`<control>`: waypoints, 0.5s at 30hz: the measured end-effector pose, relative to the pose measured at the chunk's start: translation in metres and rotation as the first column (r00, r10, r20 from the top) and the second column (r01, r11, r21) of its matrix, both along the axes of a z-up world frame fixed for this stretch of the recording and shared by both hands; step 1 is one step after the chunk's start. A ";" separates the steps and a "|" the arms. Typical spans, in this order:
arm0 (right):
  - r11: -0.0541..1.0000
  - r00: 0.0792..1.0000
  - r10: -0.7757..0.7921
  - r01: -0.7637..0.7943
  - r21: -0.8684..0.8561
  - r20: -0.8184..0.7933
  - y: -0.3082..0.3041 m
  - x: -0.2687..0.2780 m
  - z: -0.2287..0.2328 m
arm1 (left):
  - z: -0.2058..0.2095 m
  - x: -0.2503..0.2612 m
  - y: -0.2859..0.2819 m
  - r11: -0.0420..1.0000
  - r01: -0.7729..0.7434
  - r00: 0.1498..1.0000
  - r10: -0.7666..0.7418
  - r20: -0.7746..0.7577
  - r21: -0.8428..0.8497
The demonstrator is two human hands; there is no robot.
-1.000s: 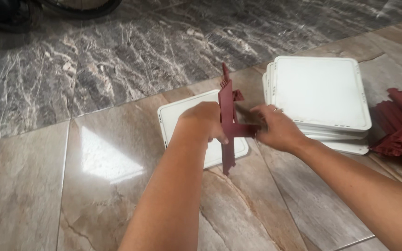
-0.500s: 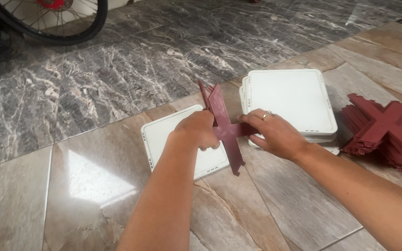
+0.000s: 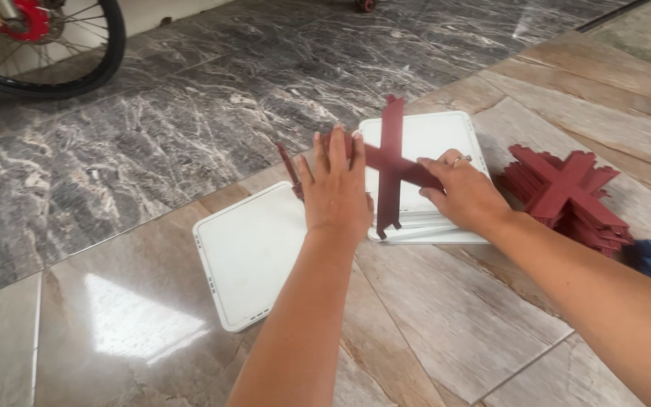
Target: The person assembles red cross-shaped plastic pieces onto white square trays by hand, then wipes one tray with a blue cloth. The person repeats the assembly and wiping steps on multiple trays.
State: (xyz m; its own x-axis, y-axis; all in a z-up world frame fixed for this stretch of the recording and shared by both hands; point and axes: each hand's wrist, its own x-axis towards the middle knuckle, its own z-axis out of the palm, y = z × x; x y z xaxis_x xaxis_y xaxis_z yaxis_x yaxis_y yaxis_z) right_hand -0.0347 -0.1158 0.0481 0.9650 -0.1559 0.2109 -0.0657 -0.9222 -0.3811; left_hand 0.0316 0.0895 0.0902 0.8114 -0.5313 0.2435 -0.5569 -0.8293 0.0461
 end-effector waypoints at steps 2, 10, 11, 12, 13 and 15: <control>0.999 0.999 -0.024 0.024 0.030 0.028 -0.011 -0.002 -0.002 | -0.005 -0.005 -0.010 1.000 0.007 1.000 -0.007 -0.026 0.004; 0.989 0.992 -0.126 0.125 0.074 0.020 -0.041 -0.006 -0.009 | -0.033 -0.014 -0.036 0.993 0.115 0.988 -0.115 -0.105 -0.008; 0.993 0.992 -0.117 0.115 0.040 0.037 -0.044 -0.006 -0.009 | -0.036 -0.014 -0.038 0.992 0.129 0.988 -0.129 -0.082 0.002; 0.994 0.993 -0.106 0.106 0.006 0.054 -0.049 -0.006 -0.009 | -0.039 -0.015 -0.039 0.990 0.139 0.985 -0.139 -0.099 -0.005; 0.995 0.993 -0.096 0.099 -0.030 0.071 -0.053 -0.007 -0.008 | -0.040 -0.016 -0.040 0.989 0.150 0.982 -0.150 -0.116 -0.013; 0.991 0.990 -0.129 0.130 -0.023 0.061 -0.061 -0.009 -0.007 | -0.042 -0.019 -0.041 0.986 0.164 0.974 -0.163 -0.156 -0.009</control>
